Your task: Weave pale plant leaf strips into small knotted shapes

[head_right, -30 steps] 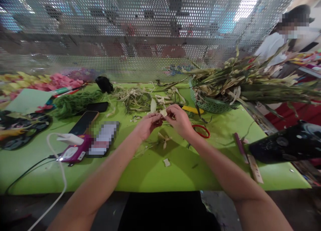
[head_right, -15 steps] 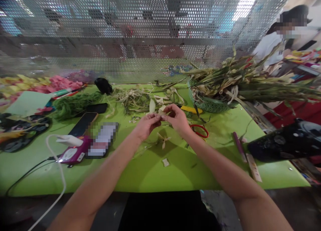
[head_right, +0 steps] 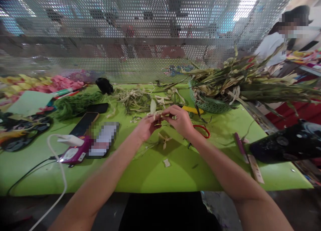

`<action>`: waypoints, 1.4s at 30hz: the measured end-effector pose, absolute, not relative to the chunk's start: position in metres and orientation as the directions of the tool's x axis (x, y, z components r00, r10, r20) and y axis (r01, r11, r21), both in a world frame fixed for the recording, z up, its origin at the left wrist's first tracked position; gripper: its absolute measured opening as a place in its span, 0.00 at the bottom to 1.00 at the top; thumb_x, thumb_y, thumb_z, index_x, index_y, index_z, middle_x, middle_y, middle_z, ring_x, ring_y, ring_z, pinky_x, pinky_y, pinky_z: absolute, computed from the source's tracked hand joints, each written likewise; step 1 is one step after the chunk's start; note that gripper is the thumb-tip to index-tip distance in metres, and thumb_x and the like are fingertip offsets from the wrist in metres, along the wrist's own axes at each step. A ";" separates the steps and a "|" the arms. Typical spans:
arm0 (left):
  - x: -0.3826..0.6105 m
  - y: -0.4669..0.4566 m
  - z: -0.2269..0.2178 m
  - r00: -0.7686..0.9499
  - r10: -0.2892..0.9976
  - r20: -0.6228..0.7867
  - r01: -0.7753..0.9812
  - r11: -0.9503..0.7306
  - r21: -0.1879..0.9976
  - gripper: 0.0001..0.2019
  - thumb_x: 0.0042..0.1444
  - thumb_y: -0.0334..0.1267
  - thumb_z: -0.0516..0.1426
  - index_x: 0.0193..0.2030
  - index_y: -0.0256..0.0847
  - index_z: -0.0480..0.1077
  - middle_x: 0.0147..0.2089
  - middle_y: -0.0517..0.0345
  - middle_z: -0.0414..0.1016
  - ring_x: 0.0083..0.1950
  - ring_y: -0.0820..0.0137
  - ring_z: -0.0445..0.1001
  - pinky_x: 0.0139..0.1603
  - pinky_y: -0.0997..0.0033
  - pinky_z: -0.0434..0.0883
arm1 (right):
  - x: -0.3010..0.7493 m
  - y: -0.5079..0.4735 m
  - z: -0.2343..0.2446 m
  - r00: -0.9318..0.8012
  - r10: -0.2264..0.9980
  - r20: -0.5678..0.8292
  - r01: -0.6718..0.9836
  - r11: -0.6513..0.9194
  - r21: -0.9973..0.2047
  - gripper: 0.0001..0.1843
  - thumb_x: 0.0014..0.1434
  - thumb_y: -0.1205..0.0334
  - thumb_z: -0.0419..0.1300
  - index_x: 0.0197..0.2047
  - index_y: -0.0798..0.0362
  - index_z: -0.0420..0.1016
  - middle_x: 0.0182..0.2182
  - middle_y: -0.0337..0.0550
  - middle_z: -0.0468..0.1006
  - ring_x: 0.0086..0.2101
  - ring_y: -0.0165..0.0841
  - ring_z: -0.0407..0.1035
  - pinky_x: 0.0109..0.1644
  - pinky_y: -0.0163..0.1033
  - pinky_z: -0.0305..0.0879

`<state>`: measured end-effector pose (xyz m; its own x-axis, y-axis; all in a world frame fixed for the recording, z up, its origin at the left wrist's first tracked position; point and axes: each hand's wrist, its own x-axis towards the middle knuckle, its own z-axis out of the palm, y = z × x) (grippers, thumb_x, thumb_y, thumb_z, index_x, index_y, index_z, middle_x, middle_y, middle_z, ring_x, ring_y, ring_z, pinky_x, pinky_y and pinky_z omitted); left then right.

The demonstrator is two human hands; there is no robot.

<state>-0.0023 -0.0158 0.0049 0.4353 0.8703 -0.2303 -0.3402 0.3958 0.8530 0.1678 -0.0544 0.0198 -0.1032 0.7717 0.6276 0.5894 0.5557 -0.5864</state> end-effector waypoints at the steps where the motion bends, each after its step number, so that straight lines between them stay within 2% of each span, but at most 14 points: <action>1: -0.002 -0.016 0.004 0.436 0.869 -0.235 -0.340 0.400 0.851 0.10 0.45 0.39 0.66 0.31 0.37 0.72 0.31 0.56 0.73 0.32 0.74 0.69 0.35 0.70 0.66 | 0.168 -0.055 0.020 -0.131 0.758 0.639 0.617 0.567 -0.546 0.06 0.60 0.58 0.61 0.37 0.49 0.78 0.36 0.45 0.78 0.37 0.35 0.72 0.40 0.41 0.71; 5: -0.001 -0.016 0.002 0.457 0.849 -0.264 -0.340 0.441 0.831 0.11 0.44 0.40 0.66 0.30 0.38 0.71 0.29 0.60 0.69 0.29 0.76 0.66 0.32 0.72 0.65 | 0.170 -0.058 0.023 -0.216 0.707 0.673 0.696 0.595 -0.402 0.06 0.61 0.59 0.60 0.38 0.48 0.79 0.39 0.46 0.78 0.39 0.36 0.73 0.44 0.41 0.70; 9: 0.001 -0.020 0.007 0.465 0.846 -0.261 -0.357 0.449 0.819 0.08 0.44 0.37 0.64 0.29 0.38 0.70 0.28 0.61 0.67 0.28 0.76 0.65 0.31 0.72 0.65 | 0.170 -0.058 0.025 -0.246 0.692 0.679 0.715 0.602 -0.355 0.06 0.62 0.61 0.59 0.38 0.48 0.78 0.40 0.46 0.78 0.39 0.37 0.73 0.45 0.42 0.70; 15: 0.004 -0.023 0.010 0.455 0.859 -0.233 -0.324 0.404 0.856 0.08 0.44 0.34 0.64 0.30 0.38 0.70 0.30 0.58 0.73 0.28 0.76 0.66 0.35 0.71 0.66 | 0.172 -0.056 0.025 -0.222 0.768 0.600 0.676 0.565 -0.473 0.03 0.60 0.63 0.60 0.35 0.50 0.75 0.39 0.46 0.76 0.40 0.38 0.72 0.44 0.42 0.69; 19: 0.007 -0.018 0.002 0.441 0.882 -0.165 -0.267 0.305 0.914 0.06 0.46 0.36 0.64 0.29 0.37 0.73 0.30 0.56 0.75 0.29 0.76 0.66 0.38 0.70 0.64 | 0.173 -0.054 0.021 -0.130 0.843 0.523 0.705 0.450 -0.549 0.02 0.57 0.63 0.61 0.31 0.50 0.73 0.30 0.42 0.74 0.31 0.36 0.70 0.35 0.41 0.67; 24: 0.008 -0.013 -0.007 0.490 0.869 -0.069 -0.254 0.218 0.942 0.09 0.47 0.40 0.65 0.30 0.36 0.75 0.30 0.55 0.75 0.29 0.76 0.65 0.40 0.67 0.64 | 0.172 -0.054 0.016 -0.055 0.841 0.539 0.708 0.413 -0.573 0.03 0.54 0.64 0.62 0.30 0.49 0.73 0.30 0.41 0.75 0.31 0.36 0.70 0.36 0.41 0.67; 27: 0.007 -0.014 -0.005 0.507 0.860 -0.058 -0.281 0.229 0.932 0.09 0.47 0.40 0.65 0.32 0.36 0.75 0.33 0.53 0.77 0.32 0.74 0.68 0.41 0.68 0.64 | 0.168 -0.056 0.017 0.009 0.841 0.541 0.647 0.408 -0.644 0.03 0.54 0.63 0.64 0.33 0.50 0.74 0.32 0.41 0.76 0.31 0.35 0.71 0.37 0.41 0.69; 29: 0.006 -0.017 -0.002 0.493 0.864 -0.104 -0.292 0.277 0.916 0.09 0.46 0.40 0.66 0.30 0.36 0.75 0.32 0.53 0.77 0.31 0.75 0.68 0.38 0.70 0.64 | 0.165 -0.057 0.019 0.045 0.844 0.534 0.582 0.412 -0.701 0.09 0.53 0.63 0.65 0.39 0.50 0.74 0.33 0.41 0.76 0.30 0.33 0.72 0.36 0.41 0.70; 33: 0.006 -0.019 0.003 0.447 0.877 -0.175 -0.365 0.357 0.860 0.08 0.44 0.37 0.66 0.27 0.36 0.74 0.28 0.55 0.74 0.29 0.76 0.66 0.34 0.72 0.63 | 0.164 -0.056 0.022 -0.017 0.770 0.637 0.616 0.510 -0.601 0.02 0.55 0.62 0.65 0.33 0.50 0.76 0.35 0.43 0.76 0.35 0.35 0.73 0.41 0.42 0.71; 37: 0.005 -0.020 0.006 0.433 0.869 -0.239 -0.394 0.421 0.817 0.06 0.45 0.35 0.65 0.26 0.37 0.73 0.27 0.57 0.72 0.27 0.76 0.65 0.31 0.73 0.63 | 0.168 -0.057 0.023 -0.121 0.730 0.673 0.673 0.559 -0.485 0.03 0.58 0.61 0.64 0.36 0.49 0.79 0.40 0.45 0.77 0.42 0.36 0.73 0.47 0.42 0.70; 42: 0.003 -0.021 0.010 0.451 0.857 -0.247 -0.383 0.437 0.814 0.05 0.46 0.33 0.62 0.27 0.38 0.70 0.28 0.58 0.71 0.29 0.75 0.67 0.32 0.73 0.65 | 0.169 -0.058 0.024 -0.179 0.718 0.673 0.699 0.574 -0.427 0.05 0.61 0.60 0.62 0.37 0.50 0.78 0.41 0.46 0.77 0.41 0.36 0.73 0.47 0.41 0.70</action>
<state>0.0030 -0.0214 0.0096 0.4515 0.8573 -0.2475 -0.3831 0.4367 0.8140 0.1691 -0.0582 0.0244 -0.1790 0.7179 0.6728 0.6988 0.5741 -0.4267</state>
